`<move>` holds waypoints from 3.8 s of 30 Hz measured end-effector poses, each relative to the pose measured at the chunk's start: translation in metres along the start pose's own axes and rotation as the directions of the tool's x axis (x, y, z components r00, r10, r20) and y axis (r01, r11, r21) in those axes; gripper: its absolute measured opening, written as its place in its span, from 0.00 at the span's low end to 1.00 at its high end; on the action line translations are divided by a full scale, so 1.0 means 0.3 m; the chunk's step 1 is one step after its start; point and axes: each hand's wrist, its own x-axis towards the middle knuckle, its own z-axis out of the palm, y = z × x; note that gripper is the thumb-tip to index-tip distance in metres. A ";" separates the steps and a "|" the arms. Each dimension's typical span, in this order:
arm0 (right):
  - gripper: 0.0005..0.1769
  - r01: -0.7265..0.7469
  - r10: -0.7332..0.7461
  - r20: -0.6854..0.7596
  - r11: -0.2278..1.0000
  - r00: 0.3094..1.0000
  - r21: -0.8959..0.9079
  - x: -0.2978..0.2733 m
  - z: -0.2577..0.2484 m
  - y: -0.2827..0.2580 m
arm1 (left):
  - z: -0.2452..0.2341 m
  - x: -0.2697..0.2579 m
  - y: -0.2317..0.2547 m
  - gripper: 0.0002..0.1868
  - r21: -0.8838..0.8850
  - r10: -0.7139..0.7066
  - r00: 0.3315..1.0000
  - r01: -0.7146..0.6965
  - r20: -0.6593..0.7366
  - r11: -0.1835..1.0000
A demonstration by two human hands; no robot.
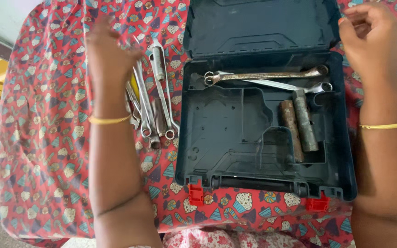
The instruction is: The person removes various tools from a black toolbox, places them on a patterned cloth, and then returns them into the toolbox. The tools include wrenches, sockets, and a yellow tool. The person arranges the tools inside the toolbox in a somewhat organized manner.
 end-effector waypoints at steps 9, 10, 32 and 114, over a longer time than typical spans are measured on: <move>0.07 -0.005 0.004 -0.031 1.000 1.000 -0.022 0.022 -0.005 -0.064 | -0.398 -0.319 0.281 0.36 -0.366 0.511 0.858 -0.495 -0.059 0.788; 0.07 -0.033 0.032 -0.036 0.999 0.999 -0.013 0.024 -0.006 -0.072 | -0.419 -0.360 0.301 0.34 -0.375 0.537 0.842 -0.517 -0.060 0.769; 0.09 -0.080 0.083 -0.058 0.995 0.995 0.057 0.035 -0.006 -0.070 | 0.061 -0.123 0.241 0.24 -0.806 0.225 0.962 -0.008 0.155 0.592; 0.10 -0.246 0.247 -0.044 0.969 0.968 0.015 0.007 0.033 -0.012 | -0.320 -0.247 0.281 0.09 -0.403 0.426 0.882 -0.471 -0.201 0.785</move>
